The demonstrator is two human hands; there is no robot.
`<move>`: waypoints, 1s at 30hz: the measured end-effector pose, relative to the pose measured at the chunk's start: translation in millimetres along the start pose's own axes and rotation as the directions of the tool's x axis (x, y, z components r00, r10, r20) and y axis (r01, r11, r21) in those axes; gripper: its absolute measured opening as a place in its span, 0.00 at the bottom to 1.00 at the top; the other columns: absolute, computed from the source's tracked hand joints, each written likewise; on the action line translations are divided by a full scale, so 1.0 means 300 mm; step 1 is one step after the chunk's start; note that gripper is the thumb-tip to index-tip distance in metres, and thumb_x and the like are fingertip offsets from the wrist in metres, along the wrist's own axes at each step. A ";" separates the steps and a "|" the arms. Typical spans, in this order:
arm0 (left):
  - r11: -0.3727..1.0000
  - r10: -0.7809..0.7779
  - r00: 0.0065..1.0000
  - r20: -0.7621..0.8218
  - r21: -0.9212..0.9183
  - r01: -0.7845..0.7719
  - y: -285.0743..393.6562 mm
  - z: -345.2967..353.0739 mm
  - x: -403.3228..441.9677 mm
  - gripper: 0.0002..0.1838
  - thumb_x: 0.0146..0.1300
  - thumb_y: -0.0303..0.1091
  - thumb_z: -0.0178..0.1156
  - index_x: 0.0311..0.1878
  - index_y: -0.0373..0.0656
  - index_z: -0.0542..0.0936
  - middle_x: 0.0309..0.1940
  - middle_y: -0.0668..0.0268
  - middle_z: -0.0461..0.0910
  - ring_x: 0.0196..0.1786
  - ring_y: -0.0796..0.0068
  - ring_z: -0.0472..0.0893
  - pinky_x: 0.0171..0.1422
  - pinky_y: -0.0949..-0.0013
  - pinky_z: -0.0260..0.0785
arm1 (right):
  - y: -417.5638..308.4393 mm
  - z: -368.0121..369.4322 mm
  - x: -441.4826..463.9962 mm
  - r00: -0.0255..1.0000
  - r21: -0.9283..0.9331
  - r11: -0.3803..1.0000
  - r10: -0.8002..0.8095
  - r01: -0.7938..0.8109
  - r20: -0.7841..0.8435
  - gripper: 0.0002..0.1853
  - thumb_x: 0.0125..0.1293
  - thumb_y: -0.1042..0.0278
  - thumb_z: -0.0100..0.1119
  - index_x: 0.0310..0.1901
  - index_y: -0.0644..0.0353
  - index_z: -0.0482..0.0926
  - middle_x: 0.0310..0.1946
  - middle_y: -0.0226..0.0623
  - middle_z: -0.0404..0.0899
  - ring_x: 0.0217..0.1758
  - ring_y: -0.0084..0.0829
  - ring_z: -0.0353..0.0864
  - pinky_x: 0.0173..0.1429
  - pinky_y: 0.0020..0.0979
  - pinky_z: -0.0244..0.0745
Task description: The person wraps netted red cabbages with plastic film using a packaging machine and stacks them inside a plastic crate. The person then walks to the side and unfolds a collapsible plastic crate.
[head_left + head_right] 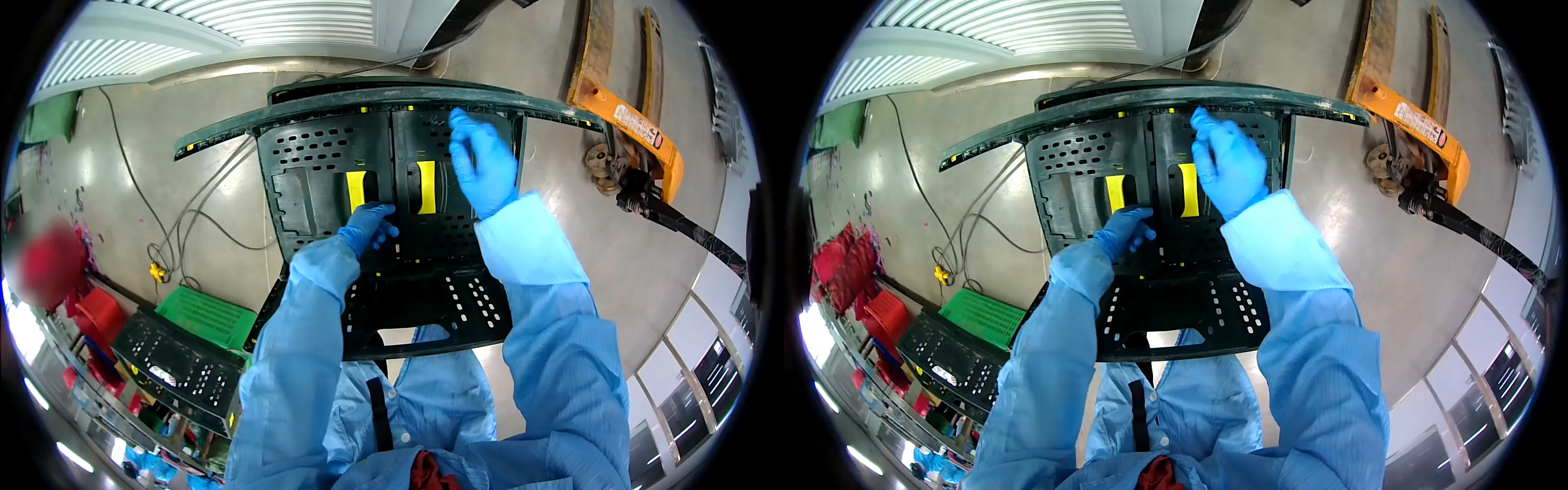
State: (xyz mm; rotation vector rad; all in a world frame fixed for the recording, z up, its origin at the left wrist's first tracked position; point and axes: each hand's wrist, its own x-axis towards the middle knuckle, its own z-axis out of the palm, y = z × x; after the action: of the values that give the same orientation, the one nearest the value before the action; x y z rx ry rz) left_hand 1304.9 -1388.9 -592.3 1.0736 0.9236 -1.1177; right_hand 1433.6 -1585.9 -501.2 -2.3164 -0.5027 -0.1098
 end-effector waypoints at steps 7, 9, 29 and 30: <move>0.929 0.001 1.000 0.031 0.370 -0.012 0.093 -0.092 -0.386 0.24 0.65 0.47 0.56 0.52 0.35 0.69 0.17 0.60 0.79 0.09 0.78 0.69 0.10 0.75 0.58 | -0.014 0.390 -0.291 0.371 -0.459 0.715 0.680 -0.527 0.633 0.37 0.58 0.50 0.63 0.64 0.62 0.63 0.57 0.51 0.74 0.60 0.47 0.73 0.64 0.41 0.67; 0.905 0.009 0.998 -0.054 0.424 0.015 0.104 -0.136 -0.507 0.27 0.61 0.50 0.60 0.52 0.36 0.72 0.16 0.63 0.78 0.11 0.78 0.72 0.12 0.76 0.60 | -0.032 0.438 -0.295 0.277 -0.518 0.607 0.768 -0.602 0.578 0.38 0.58 0.51 0.64 0.65 0.60 0.60 0.55 0.50 0.74 0.60 0.48 0.73 0.64 0.40 0.68; 0.761 0.641 0.484 -0.596 0.576 -0.298 -0.226 -0.549 -0.734 0.07 0.60 0.31 0.59 0.38 0.38 0.80 0.22 0.69 0.78 0.26 0.80 0.76 0.33 0.73 0.68 | 0.274 -0.587 -0.433 0.431 0.048 0.429 0.891 -0.902 0.143 0.14 0.62 0.74 0.55 0.50 0.60 0.75 0.33 0.33 0.79 0.33 0.27 0.78 0.38 0.30 0.74; 0.781 0.624 0.563 -0.542 0.461 -0.422 -0.232 -0.567 -0.732 0.05 0.59 0.29 0.58 0.35 0.39 0.80 0.23 0.69 0.78 0.26 0.79 0.76 0.33 0.74 0.68 | 0.293 -0.577 -0.445 0.464 0.142 0.445 0.874 -0.884 0.146 0.14 0.61 0.77 0.55 0.49 0.59 0.76 0.31 0.33 0.79 0.30 0.26 0.77 0.35 0.29 0.74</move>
State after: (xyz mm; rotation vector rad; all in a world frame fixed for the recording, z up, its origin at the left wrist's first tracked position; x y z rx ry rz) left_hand 1184.4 -1180.2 -437.3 1.9293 0.8909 -0.3111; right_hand 1356.9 -1805.9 -465.6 -2.0861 0.7184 0.4999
